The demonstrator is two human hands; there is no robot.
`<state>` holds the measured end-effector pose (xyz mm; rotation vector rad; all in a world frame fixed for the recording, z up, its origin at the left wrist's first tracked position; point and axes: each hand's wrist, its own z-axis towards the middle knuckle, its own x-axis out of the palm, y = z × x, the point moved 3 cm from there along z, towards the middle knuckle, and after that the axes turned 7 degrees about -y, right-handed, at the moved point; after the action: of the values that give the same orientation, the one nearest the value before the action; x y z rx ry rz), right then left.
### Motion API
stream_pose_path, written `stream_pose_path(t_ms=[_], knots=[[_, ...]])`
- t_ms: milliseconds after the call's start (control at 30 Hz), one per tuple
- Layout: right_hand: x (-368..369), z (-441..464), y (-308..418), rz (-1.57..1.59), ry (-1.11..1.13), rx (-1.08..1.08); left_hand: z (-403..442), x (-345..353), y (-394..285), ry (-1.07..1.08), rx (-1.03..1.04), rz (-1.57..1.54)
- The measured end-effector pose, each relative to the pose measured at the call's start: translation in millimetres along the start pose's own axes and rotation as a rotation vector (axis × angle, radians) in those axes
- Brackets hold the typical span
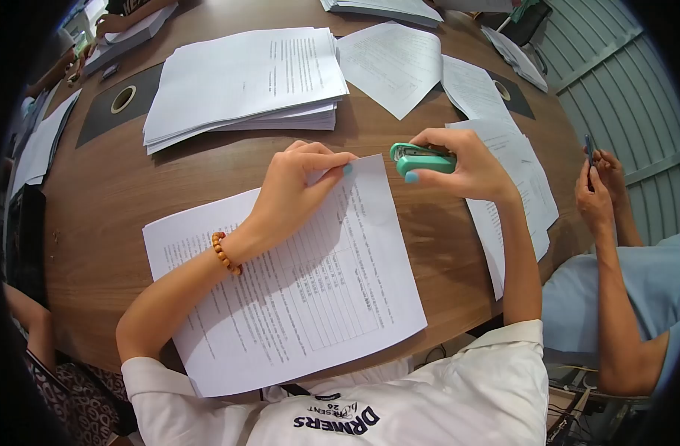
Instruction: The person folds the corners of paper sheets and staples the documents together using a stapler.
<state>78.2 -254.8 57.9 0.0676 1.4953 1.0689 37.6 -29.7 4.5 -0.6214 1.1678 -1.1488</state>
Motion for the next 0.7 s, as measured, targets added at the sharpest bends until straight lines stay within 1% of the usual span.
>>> stream_pose_path(t_ms=[33,167,233,400,700], knots=[[1.3,1.7,6.0,-0.092,0.014,-0.115,-0.2,0.4,0.9,-0.001,-0.002,-0.001],[5.5,9.0,21.5,-0.155,0.047,-0.136,-1.0,0.6,1.0,-0.03,0.051,0.009],[9.3,10.7,24.5,-0.192,0.078,-0.182,-1.0,1.1,-0.1,-0.041,0.07,0.025],[14.4,12.5,23.5,-0.183,0.074,-0.191,-1.7,2.0,1.8,-0.033,0.105,0.043],[15.3,15.9,22.1,-0.204,0.074,-0.204,-1.8,2.1,-0.6,-0.02,0.089,0.069]])
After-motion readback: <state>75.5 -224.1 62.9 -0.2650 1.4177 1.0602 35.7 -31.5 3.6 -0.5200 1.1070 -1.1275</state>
